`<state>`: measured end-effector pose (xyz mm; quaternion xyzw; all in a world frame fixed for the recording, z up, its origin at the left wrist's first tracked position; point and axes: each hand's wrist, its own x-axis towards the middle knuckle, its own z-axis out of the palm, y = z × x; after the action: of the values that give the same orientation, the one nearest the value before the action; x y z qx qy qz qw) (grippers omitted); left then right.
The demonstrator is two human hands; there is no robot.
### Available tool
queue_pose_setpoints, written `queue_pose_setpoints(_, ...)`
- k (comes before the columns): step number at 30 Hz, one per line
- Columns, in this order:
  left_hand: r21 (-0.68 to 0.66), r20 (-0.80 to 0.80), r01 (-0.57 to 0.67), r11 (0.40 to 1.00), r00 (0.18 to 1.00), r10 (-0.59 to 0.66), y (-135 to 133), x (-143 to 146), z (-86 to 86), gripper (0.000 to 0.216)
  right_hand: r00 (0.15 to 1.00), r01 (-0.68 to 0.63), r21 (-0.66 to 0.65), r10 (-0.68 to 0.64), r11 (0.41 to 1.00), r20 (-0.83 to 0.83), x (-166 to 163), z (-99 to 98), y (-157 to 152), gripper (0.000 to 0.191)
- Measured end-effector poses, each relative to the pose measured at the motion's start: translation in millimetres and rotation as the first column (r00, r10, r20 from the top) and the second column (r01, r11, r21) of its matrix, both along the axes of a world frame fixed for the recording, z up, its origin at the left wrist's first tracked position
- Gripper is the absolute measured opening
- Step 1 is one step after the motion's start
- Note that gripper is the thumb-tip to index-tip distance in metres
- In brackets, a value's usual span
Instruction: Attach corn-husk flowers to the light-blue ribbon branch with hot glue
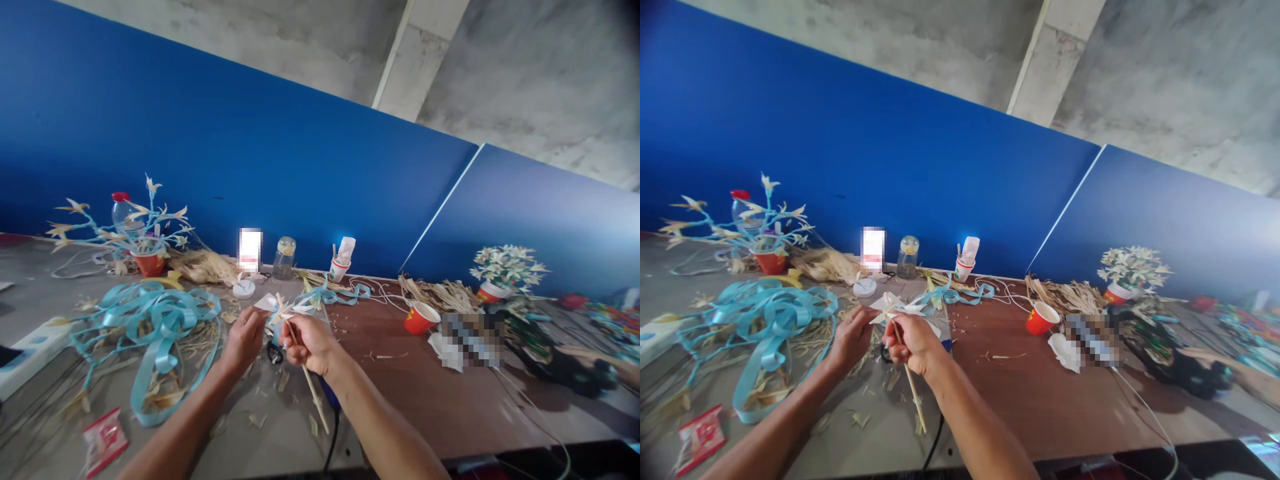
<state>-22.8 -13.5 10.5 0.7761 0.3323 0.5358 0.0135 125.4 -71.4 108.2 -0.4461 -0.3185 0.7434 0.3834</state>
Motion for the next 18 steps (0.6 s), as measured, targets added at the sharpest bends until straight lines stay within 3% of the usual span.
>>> queue_pose_setpoints(6, -0.018, 0.025, 0.014, 1.0, 1.0, -0.013, -0.7, 0.3, 4.8, 0.022, 0.999, 0.039, 0.015, -0.039, 0.999, 0.022, 21.7, 16.0, -7.9, 0.038)
queue_pose_setpoints(8, -0.039, 0.035, 0.026, 0.999, 0.999, -0.025, 0.1, 0.3, 5.6, 0.019, 0.987, 0.109, 0.165, -0.126, 0.98, 0.095, 34.7, 20.5, -9.4, 0.039)
queue_pose_setpoints(11, -0.082, 0.046, 0.031, 0.996, 0.999, -0.027, 1.2, 1.1, 4.0, 0.016, 0.897, 0.14, 0.453, -0.307, 0.88, 0.319, 51.9, 23.8, -7.5, 0.042)
queue_pose_setpoints(14, -0.102, 0.034, 0.054, 0.993, 0.998, -0.051, 1.0, 2.5, 1.5, 0.015, 0.73, -0.069, 0.562, -0.342, 0.824, 0.592, 59.2, 27.3, -2.8, 0.042)
queue_pose_setpoints(18, -0.13, -0.001, 0.109, 0.986, 0.994, -0.11, -1.5, 3.8, 1.9, 0.016, 0.476, -0.419, 0.515, -0.303, 0.748, 0.826, 54.6, 36.8, 1.5, 0.042)
